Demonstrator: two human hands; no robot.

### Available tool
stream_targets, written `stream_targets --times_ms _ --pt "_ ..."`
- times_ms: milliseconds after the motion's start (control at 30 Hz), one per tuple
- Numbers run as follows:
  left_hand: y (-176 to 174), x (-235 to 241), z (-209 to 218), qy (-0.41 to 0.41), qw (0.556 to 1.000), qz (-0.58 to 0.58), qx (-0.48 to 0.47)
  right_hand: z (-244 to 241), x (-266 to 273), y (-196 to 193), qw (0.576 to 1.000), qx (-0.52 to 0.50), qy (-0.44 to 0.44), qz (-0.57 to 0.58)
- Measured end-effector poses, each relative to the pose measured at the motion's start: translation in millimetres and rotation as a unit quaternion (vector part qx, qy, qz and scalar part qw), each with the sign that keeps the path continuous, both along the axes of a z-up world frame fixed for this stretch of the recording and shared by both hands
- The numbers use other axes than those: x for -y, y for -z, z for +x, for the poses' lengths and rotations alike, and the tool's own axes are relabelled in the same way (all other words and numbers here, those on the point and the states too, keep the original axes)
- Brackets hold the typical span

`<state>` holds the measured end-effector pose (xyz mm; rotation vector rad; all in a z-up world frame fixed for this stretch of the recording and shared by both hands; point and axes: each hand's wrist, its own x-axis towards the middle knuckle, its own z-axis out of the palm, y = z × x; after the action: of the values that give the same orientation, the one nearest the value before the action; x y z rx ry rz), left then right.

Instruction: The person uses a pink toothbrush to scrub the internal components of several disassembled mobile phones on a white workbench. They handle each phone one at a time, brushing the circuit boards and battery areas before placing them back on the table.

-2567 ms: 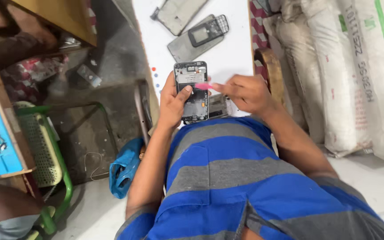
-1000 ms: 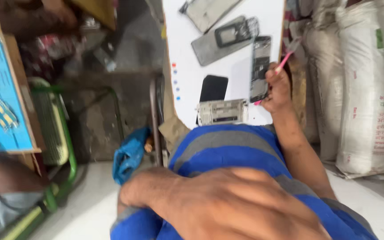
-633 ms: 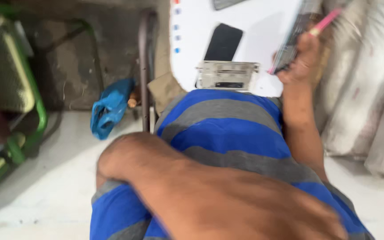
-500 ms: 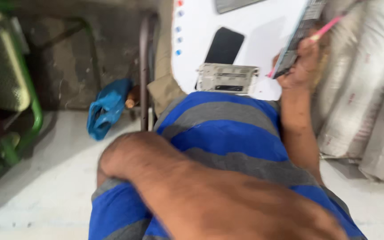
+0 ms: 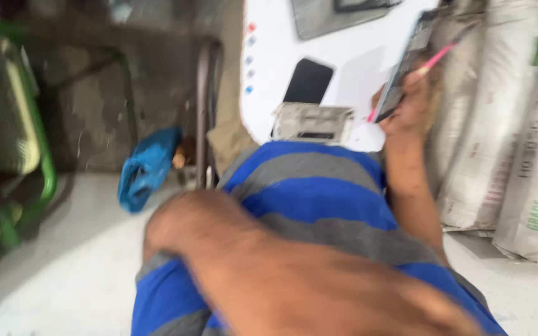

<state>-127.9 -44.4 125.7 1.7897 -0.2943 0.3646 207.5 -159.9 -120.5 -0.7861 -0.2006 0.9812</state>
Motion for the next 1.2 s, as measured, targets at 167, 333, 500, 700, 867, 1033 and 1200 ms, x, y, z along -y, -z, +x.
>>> stream_targets --times_ms 167,333,500,700,867,1033,1200 --pt "-8.5 -21.7 -16.6 0.010 1.000 0.023 -0.005 0.7 -3.3 4.2 1.000 0.025 -0.005 0.001" --pt "-5.0 3.5 3.7 0.001 1.000 0.012 0.009 1.1 0.8 3.4 0.999 -0.019 -0.010 0.024" --pt "-13.5 -9.7 5.6 0.017 0.999 0.028 0.037 -3.0 -10.2 -3.5 0.999 0.017 0.029 -0.042" --pt "-21.4 -19.5 -8.4 0.021 0.999 0.027 0.009 6.5 2.0 13.1 0.998 -0.025 -0.003 0.049" --pt "-13.1 -0.4 17.6 0.028 0.998 0.038 0.030 2.5 -8.2 2.9 1.000 -0.023 -0.006 0.008" --pt "-5.0 7.4 41.2 0.068 0.995 0.044 0.049 2.9 -4.7 -2.6 1.000 0.005 -0.008 0.021" --pt "-13.6 -19.8 6.3 0.077 0.996 0.038 0.023 1.8 -4.5 8.6 0.999 -0.026 -0.005 0.037"
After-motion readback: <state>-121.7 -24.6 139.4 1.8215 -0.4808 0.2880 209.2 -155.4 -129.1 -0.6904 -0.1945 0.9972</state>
